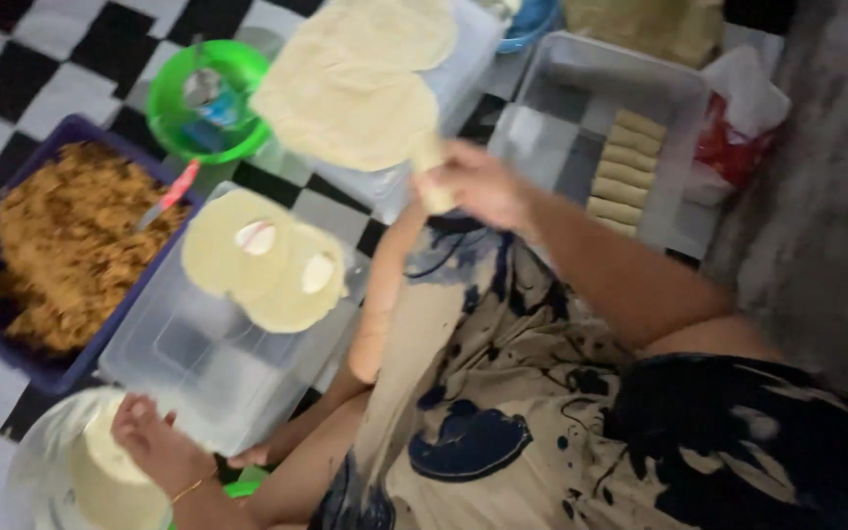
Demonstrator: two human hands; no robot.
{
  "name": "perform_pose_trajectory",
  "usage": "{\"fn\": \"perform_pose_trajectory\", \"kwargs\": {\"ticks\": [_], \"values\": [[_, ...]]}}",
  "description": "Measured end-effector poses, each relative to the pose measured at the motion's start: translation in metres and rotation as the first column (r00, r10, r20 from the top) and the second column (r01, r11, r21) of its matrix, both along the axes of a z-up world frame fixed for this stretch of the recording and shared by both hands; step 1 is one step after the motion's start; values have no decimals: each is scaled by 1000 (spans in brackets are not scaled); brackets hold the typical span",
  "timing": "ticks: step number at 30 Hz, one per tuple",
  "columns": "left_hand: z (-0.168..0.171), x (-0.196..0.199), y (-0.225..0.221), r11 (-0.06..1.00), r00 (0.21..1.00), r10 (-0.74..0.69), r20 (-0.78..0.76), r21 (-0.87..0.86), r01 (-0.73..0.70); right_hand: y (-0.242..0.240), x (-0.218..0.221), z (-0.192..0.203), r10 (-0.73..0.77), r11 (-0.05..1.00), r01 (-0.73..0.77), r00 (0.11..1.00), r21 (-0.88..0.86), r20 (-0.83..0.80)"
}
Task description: The person is assembling food wraps by placing sliced eggs, sausage, and sauce onto circular dough sheets and then rolling them up.
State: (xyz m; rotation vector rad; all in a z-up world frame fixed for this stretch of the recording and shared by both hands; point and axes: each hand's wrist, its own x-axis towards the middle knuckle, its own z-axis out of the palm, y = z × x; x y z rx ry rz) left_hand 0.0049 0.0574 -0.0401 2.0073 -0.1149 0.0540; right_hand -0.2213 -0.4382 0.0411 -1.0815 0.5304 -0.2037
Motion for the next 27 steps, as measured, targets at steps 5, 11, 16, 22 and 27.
{"fn": "perform_pose_trajectory", "kwargs": {"ticks": [5,11,16,22,27], "values": [[-3,-3,-1,992,997,-27,75,125,17,-128,-126,-29,-297,735,-79,855,-673,-425],[-34,12,6,982,990,-30,141,187,3,-115,-154,-62,-20,888,-324,683,-328,-730],[-42,11,4,955,970,-37,241,296,-37,-105,-161,-174,116,672,-635,599,-381,-792],[-20,-3,-9,941,989,14,145,333,-62,-104,-182,-257,59,421,-768,553,-482,-831],[-69,23,18,970,978,-23,207,243,-28,-126,-194,-312,55,325,-849,457,-417,-888]]}}
